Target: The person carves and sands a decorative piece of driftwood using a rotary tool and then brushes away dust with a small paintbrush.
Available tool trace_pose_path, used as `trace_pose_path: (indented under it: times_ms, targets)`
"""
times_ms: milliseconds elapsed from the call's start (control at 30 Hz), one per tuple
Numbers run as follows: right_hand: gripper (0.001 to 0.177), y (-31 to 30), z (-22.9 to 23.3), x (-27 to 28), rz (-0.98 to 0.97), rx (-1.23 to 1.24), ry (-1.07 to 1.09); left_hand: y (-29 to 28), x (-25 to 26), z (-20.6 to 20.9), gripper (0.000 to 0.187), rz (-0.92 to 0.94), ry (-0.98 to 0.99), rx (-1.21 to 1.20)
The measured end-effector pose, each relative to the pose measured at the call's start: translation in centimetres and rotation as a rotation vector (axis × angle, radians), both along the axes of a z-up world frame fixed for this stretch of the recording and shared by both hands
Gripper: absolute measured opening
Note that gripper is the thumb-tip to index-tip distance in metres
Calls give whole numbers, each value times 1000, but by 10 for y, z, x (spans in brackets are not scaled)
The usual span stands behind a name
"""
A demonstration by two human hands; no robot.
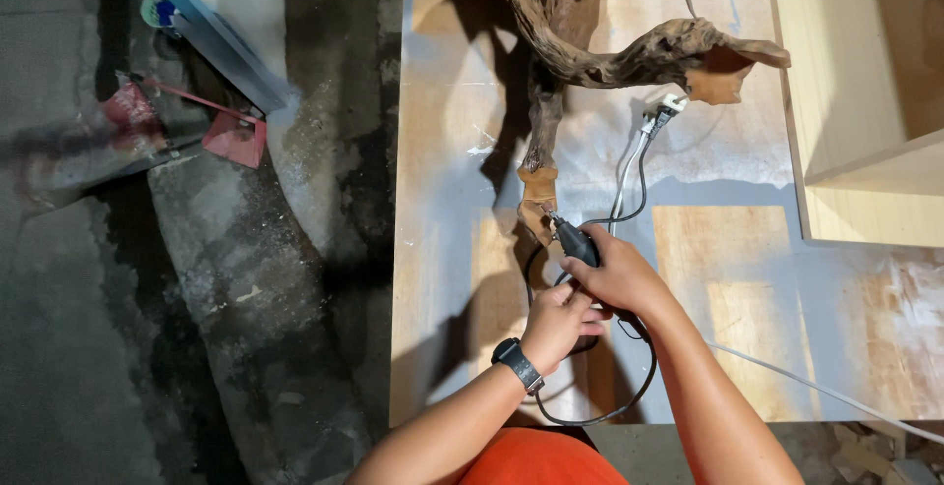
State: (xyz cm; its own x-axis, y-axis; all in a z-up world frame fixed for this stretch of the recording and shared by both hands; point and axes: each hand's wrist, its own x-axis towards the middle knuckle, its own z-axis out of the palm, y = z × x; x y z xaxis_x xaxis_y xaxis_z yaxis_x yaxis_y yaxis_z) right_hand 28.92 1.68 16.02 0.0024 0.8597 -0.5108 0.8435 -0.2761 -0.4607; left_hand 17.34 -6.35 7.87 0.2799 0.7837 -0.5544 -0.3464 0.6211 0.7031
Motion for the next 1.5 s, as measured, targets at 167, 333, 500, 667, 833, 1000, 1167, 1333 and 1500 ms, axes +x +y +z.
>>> trace_pose_path:
  times_ms: [167, 333, 500, 667, 833, 1000, 1167, 1333, 1500]
  targets:
    - [69, -8, 9, -12, -56, -8, 5, -3, -12, 5, 36, 28, 7, 29]
    - [70, -17, 17, -24, -144, 31, 81, -9, -29, 13, 38, 29, -16, 29]
    - [57, -15, -7, -7, -255, 76, 337, -5, -38, 6, 52, 28, -48, 27]
    - [49, -11, -38, 13, -498, -26, 732, -2, -43, 15, 50, 0, -40, 49]
    - [53, -12, -42, 12, -616, -107, 968, -2, -41, 12, 48, 39, -10, 35]
    - [51, -18, -49, 3, -591, -13, 974, -7, -40, 19, 52, 99, 102, 97]
    - [54, -24, -51, -12, -578, 42, 914, -12, -37, 6, 53, 153, 183, 154]
    - [52, -33, -75, -19, -605, 114, 939, -15, -50, 21, 24, 165, 684, 655]
    - [51, -38, -63, -31, -560, 148, 851, -18, -52, 22, 26, -65, 923, 775]
